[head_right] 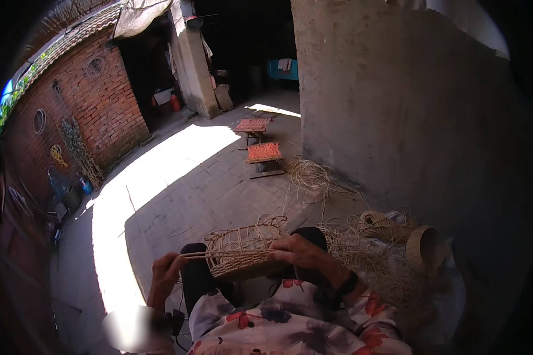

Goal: Weaving a small basket or container using natural fibers.

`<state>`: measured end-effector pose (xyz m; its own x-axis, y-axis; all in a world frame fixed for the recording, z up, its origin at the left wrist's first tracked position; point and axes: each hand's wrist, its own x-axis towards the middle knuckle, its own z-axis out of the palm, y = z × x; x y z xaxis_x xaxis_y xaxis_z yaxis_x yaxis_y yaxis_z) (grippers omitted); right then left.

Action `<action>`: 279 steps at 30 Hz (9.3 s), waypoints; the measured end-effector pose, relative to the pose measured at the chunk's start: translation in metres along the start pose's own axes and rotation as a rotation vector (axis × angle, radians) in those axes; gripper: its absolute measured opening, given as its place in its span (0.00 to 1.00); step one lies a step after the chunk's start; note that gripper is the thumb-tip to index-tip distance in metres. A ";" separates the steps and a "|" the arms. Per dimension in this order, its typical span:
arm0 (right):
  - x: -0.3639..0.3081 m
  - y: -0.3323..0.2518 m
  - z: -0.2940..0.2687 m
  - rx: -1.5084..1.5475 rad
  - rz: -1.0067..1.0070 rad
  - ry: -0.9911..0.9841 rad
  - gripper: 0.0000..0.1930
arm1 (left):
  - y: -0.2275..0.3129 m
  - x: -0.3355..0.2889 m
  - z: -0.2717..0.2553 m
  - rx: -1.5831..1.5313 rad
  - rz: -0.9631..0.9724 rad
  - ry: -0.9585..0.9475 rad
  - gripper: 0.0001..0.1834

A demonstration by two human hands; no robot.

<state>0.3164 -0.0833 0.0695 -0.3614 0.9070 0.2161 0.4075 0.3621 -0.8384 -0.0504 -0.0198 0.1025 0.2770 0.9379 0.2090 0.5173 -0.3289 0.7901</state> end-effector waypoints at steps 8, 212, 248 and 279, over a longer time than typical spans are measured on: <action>-0.022 0.025 -0.036 0.261 0.271 0.051 0.13 | -0.087 0.003 -0.061 0.054 -0.259 0.273 0.11; 0.026 -0.004 0.016 0.173 0.230 0.177 0.04 | 0.033 0.017 0.098 -0.269 -0.043 -0.246 0.08; 0.036 0.015 0.062 -0.342 -0.113 0.449 0.08 | 0.014 0.006 0.109 0.165 0.382 0.019 0.07; 0.028 0.023 0.048 -0.308 0.071 0.259 0.06 | 0.034 0.040 0.093 0.073 0.143 -0.229 0.13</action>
<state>0.2754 -0.0593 0.0323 -0.1157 0.9421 0.3148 0.6702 0.3079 -0.6753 0.0540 -0.0037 0.0840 0.5228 0.8348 0.1727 0.5148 -0.4706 0.7166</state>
